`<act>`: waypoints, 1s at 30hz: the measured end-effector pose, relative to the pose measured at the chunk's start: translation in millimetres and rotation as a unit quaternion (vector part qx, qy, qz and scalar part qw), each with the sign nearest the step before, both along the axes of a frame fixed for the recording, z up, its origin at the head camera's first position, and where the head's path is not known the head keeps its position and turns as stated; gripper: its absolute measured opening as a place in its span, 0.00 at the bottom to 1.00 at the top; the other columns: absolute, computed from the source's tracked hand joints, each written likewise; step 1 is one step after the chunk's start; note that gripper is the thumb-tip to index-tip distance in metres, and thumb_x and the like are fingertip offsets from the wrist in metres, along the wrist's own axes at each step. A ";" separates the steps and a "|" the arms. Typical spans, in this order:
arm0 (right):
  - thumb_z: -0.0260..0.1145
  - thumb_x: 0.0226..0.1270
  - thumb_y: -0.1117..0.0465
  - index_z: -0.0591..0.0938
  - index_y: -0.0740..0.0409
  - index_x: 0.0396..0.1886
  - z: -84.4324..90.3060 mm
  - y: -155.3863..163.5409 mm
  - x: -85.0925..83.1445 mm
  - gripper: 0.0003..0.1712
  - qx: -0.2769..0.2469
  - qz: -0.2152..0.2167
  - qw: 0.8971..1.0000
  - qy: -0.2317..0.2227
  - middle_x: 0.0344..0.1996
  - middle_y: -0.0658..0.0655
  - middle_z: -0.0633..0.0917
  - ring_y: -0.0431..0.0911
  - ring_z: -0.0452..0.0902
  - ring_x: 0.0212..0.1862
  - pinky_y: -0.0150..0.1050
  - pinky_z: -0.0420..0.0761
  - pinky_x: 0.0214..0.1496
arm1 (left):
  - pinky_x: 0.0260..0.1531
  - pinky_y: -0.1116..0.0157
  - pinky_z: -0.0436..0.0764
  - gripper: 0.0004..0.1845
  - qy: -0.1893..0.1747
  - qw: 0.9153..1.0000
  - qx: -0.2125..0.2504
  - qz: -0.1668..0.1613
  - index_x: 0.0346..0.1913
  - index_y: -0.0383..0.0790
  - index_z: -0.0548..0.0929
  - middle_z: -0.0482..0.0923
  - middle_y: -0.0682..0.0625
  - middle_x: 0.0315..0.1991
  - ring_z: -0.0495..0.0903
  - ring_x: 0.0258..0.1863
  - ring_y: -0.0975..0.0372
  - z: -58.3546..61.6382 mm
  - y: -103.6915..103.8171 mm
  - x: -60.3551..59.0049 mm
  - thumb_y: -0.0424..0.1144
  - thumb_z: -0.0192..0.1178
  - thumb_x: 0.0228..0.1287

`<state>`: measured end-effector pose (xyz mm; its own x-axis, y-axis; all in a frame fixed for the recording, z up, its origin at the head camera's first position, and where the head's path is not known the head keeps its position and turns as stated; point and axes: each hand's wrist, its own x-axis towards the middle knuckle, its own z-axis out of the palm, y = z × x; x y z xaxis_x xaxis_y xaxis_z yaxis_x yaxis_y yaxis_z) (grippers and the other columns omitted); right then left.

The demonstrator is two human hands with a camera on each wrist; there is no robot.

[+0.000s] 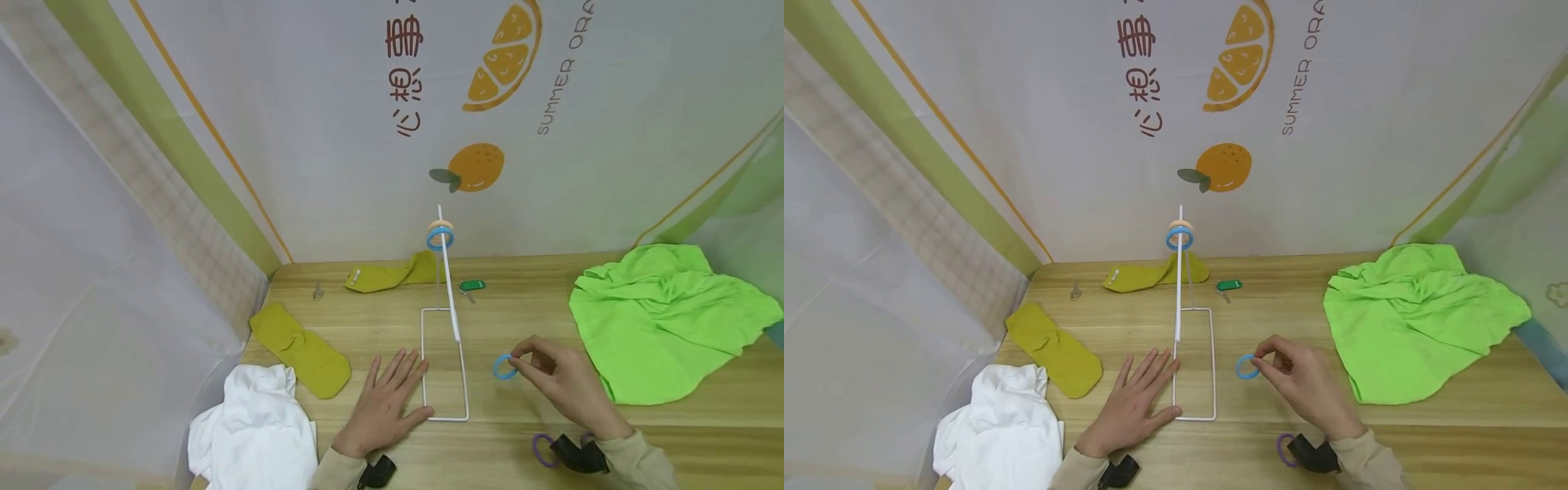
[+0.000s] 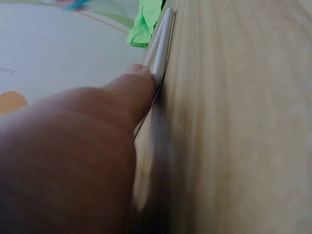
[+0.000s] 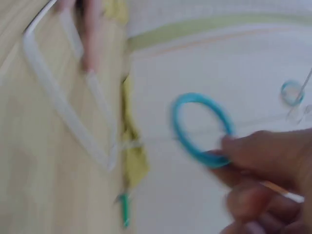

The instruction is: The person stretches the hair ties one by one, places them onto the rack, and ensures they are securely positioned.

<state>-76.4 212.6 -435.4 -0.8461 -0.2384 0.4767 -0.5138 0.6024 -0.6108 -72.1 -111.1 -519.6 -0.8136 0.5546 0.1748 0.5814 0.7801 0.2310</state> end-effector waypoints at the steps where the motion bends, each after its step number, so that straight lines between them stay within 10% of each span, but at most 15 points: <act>1: 0.76 0.56 0.75 0.85 0.47 0.38 6.3 -4.3 1.0 0.18 -0.029 0.012 0.999 0.015 0.17 0.37 0.73 0.28 0.61 0.17 0.24 0.65 0.17 | 0.76 0.36 0.52 0.39 0.000 1.000 0.001 0.000 0.80 0.48 0.62 0.56 0.47 0.82 0.55 0.81 0.49 -0.1 -0.1 0.0 0.65 0.49 0.75; 5: 0.72 0.51 0.85 0.87 0.59 0.41 31.1 -23.5 5.1 0.22 -0.176 0.094 0.977 0.074 0.28 0.48 0.86 0.31 0.73 0.21 0.24 0.72 0.20 | 0.76 0.35 0.52 0.39 -0.003 1.000 0.010 -0.002 0.80 0.47 0.62 0.56 0.46 0.82 0.55 0.81 0.49 0.4 -0.1 -0.2 0.64 0.50 0.75; 11: 0.68 0.60 0.83 0.82 0.79 0.37 66.5 -61.0 14.7 0.06 -0.348 0.244 0.891 0.159 0.40 0.62 0.89 0.42 0.86 0.40 0.26 0.81 0.31 | 0.75 0.35 0.53 0.39 0.000 1.000 0.022 -0.006 0.80 0.46 0.62 0.57 0.46 0.82 0.57 0.80 0.48 -1.0 -0.4 -0.3 0.64 0.51 0.75; 14: 0.68 0.63 0.81 0.81 0.82 0.36 79.4 -76.9 18.1 0.05 -0.381 0.265 0.865 0.194 0.41 0.63 0.89 0.45 0.86 0.43 0.26 0.82 0.35 | 0.74 0.35 0.54 0.39 0.006 1.000 0.020 -0.005 0.80 0.47 0.63 0.57 0.46 0.81 0.57 0.80 0.48 -2.1 -0.4 -0.1 0.64 0.51 0.75; 30: 0.71 0.62 0.78 0.81 0.80 0.38 74.8 -94.1 -0.4 0.08 -0.370 0.167 0.898 0.170 0.41 0.57 0.90 0.38 0.80 0.31 0.27 0.78 0.29 | 0.77 0.37 0.51 0.40 -0.009 1.000 0.012 0.004 0.81 0.49 0.61 0.55 0.48 0.82 0.54 0.82 0.50 -0.1 0.5 0.6 0.65 0.50 0.75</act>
<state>-76.8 118.5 -360.7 -0.5623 0.0357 0.8261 -0.8225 -0.1267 -0.5544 -71.5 -110.6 -519.7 -0.8213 0.5438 0.1724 0.5705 0.7791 0.2600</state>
